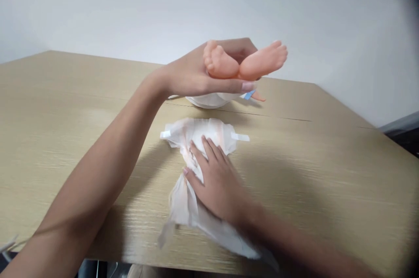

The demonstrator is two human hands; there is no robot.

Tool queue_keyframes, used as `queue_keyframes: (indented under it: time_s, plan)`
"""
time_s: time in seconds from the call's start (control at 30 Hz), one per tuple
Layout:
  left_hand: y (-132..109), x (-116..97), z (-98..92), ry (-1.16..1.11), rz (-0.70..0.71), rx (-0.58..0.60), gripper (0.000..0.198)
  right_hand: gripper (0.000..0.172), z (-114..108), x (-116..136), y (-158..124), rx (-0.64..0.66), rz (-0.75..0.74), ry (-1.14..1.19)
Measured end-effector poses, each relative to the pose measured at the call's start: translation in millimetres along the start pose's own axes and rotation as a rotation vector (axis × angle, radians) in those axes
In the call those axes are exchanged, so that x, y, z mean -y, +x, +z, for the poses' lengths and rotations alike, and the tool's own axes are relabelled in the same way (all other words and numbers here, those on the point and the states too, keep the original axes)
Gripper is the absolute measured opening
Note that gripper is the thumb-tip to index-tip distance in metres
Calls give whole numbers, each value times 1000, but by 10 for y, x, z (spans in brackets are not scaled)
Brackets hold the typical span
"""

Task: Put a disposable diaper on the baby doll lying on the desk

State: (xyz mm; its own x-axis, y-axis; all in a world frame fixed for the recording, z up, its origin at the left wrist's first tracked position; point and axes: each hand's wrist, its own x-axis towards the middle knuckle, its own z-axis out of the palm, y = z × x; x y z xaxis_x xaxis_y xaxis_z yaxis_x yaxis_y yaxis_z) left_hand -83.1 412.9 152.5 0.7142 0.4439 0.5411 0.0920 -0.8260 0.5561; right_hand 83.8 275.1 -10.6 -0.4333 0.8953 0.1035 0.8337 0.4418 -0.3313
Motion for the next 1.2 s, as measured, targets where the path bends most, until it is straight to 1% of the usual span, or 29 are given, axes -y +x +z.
queue_keyframes:
  time_s: [0.07,0.2,0.4,0.6,0.73,0.93,1.1,1.2]
  plan:
    - [-1,9,-6,4,-3,-7,39,71,12,-49,143,-9,-1,-11]
    - [7,15,-19,27,4,3,27,70,73,-174,459,-63,-18,-47]
    - [12,1,-34,25,24,9,26,67,127,-361,879,-128,-56,-115]
    - [2,14,-51,-1,-4,7,31,67,55,-474,1176,-96,-107,-161]
    - [-4,16,-62,-7,-21,-11,29,68,12,-538,1282,-70,-79,-116]
    - [-12,-21,-56,-33,-44,-24,26,66,24,-629,1320,-67,-65,-70]
    - [-19,-19,-45,26,16,9,24,64,53,-633,1334,-101,-63,-61]
    - [-24,-22,-31,34,8,0,25,60,20,-647,1297,-107,-31,-35]
